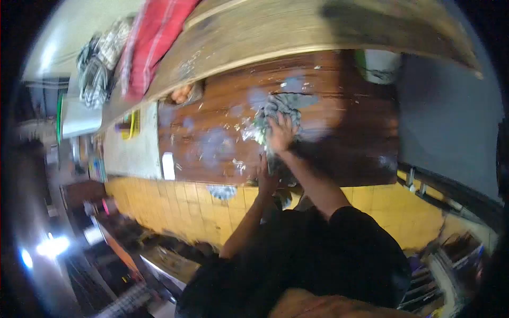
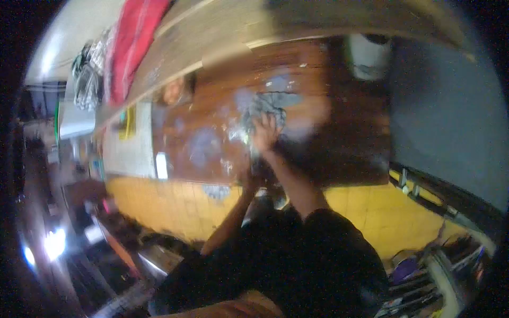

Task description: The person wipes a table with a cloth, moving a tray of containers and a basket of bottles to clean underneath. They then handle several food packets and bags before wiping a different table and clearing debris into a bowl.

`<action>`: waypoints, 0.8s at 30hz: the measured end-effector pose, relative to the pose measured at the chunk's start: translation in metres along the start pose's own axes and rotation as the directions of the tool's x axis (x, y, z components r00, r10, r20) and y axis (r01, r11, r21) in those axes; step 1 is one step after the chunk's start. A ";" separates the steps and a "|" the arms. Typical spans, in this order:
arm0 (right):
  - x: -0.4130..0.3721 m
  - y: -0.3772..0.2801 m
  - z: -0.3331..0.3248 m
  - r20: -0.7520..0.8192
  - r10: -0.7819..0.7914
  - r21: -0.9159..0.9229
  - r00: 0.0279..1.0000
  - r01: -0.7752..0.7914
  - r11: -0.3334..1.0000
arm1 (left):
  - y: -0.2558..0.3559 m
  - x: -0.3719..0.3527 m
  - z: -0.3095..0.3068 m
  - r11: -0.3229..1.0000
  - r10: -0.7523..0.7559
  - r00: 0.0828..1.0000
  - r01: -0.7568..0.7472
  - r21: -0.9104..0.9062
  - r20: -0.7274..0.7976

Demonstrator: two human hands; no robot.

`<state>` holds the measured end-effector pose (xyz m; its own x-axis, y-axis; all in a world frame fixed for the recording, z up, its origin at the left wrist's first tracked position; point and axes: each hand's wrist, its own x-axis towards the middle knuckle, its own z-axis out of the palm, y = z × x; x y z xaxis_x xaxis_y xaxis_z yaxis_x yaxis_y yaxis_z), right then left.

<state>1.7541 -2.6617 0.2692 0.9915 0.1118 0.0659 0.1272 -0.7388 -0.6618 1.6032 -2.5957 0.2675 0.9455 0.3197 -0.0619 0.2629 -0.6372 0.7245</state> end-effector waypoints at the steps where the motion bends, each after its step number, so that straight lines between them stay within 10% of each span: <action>1: 0.005 0.000 0.001 0.034 -0.027 0.034 0.999 0.026 0.999 | -0.009 0.001 -0.003 0.996 0.094 0.996 -0.094 -0.007 -0.006; 4: 0.020 0.032 -0.035 -0.176 -0.197 0.261 0.964 0.239 0.935 | 0.019 0.015 -0.034 0.961 0.096 0.994 -0.107 -0.254 -0.059; 5: 0.018 0.036 -0.058 -0.134 0.003 0.525 0.991 0.068 0.849 | 0.019 0.019 -0.039 0.957 0.070 0.993 -0.093 -0.276 -0.093; 9: 0.010 0.140 -0.136 -0.455 -0.150 0.091 0.878 0.213 0.973 | -0.006 0.013 -0.059 0.956 0.091 0.984 -0.129 -0.264 -0.150; 12: 0.001 0.135 -0.136 -0.302 -0.109 -0.146 0.947 0.067 0.987 | -0.029 0.009 -0.059 0.964 -0.031 0.991 -0.005 -0.265 -0.130; 14: -0.009 0.107 -0.092 -0.345 0.014 -0.593 0.938 -0.230 0.772 | -0.045 0.003 -0.055 0.936 -0.085 0.978 0.012 -0.351 -0.193; 19: -0.019 0.062 -0.033 -0.089 -0.131 -0.597 0.987 0.052 0.801 | -0.053 -0.014 -0.114 0.604 -0.397 0.917 0.237 -0.761 -0.029; 21: -0.033 0.020 -0.001 -0.058 -0.257 -0.501 0.965 0.195 0.843 | -0.084 -0.032 -0.120 0.820 -0.259 0.837 -0.073 -0.567 -0.482; 24: -0.025 -0.057 0.064 0.052 -0.367 -0.418 0.929 0.354 0.836 | -0.152 -0.042 -0.130 0.568 -0.552 0.689 -0.100 -0.817 -0.469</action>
<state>1.7201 -2.5799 0.2570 0.8728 0.4097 0.2654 0.4682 -0.8564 -0.2177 1.4981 -2.4208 0.2491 0.4165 0.9010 -0.1211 -0.1024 0.1789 0.9785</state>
